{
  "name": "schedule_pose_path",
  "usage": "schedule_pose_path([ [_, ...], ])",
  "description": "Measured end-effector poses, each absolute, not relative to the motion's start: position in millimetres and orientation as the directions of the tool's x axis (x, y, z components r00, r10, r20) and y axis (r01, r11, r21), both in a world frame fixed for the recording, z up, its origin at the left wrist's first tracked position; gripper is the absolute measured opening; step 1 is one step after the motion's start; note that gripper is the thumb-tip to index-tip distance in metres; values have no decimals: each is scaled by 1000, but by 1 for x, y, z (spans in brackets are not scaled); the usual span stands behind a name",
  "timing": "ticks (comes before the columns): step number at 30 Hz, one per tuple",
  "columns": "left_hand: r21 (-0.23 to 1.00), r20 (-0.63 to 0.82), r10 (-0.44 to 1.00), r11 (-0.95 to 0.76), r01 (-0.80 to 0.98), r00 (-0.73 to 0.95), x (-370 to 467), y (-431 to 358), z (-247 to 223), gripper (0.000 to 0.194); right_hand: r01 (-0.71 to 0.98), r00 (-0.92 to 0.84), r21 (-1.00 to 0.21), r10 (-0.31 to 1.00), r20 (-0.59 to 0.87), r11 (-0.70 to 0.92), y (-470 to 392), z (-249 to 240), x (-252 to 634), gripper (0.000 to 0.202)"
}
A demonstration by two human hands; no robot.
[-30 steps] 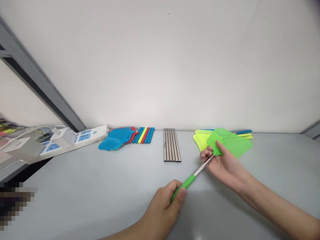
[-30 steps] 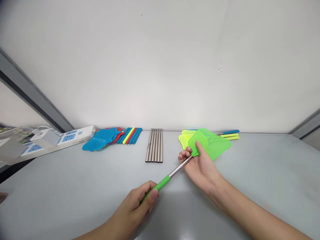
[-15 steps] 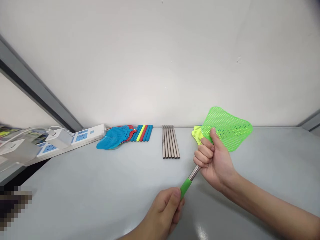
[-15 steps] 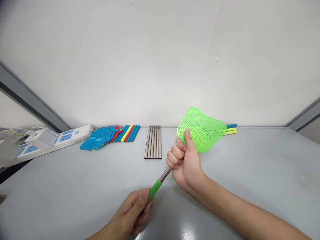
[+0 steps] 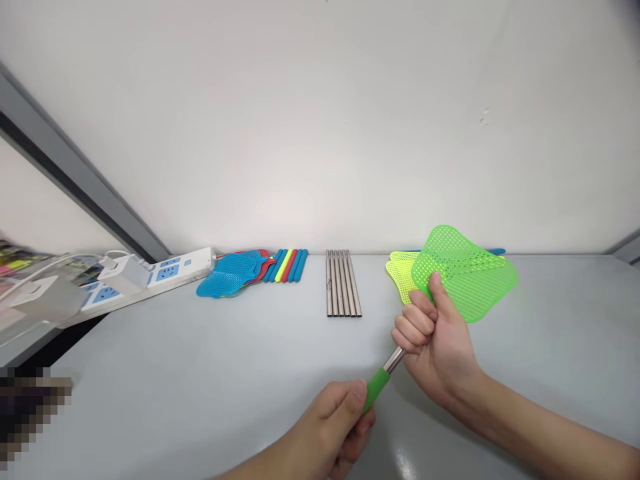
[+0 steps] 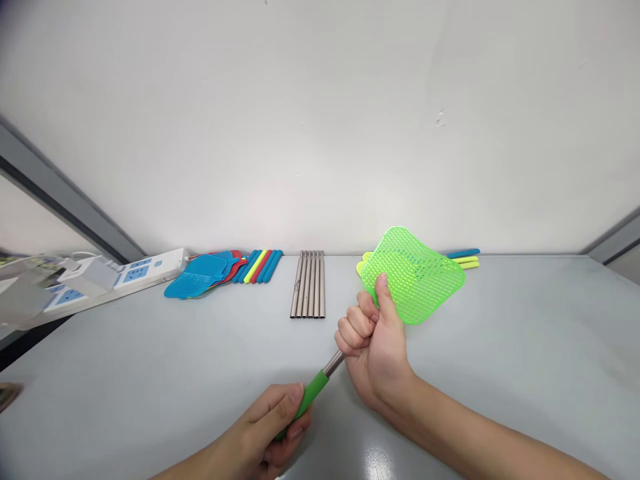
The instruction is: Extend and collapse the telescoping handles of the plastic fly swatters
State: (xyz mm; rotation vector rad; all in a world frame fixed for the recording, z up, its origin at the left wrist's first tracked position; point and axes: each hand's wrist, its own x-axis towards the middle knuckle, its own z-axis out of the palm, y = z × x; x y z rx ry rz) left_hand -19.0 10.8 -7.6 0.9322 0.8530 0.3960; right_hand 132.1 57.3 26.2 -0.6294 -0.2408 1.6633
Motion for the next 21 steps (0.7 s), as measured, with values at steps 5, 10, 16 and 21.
schedule_pose_path([
  [5, 824, -473, 642, 564, 46, 604, -17, 12, -8, 54, -825, -103, -518, 961, -256, -226, 59, 29, 134, 50],
  [10, 831, -423, 642, 556, -7, 639, -14, 14, -13, 49, -777, -107, -590, 970, -219, -219, 60, 36, 140, 49],
  [16, 967, -242, 781, 148, 205, 576, -13, 22, 0, 38, -738, -10, -667, 989, -147, -106, 58, 50, 142, 49],
  [21, 894, -131, 885, -89, 439, 446, -8, 19, 16, 35, -754, 56, -657, 995, -82, -12, 50, 57, 139, 50],
])
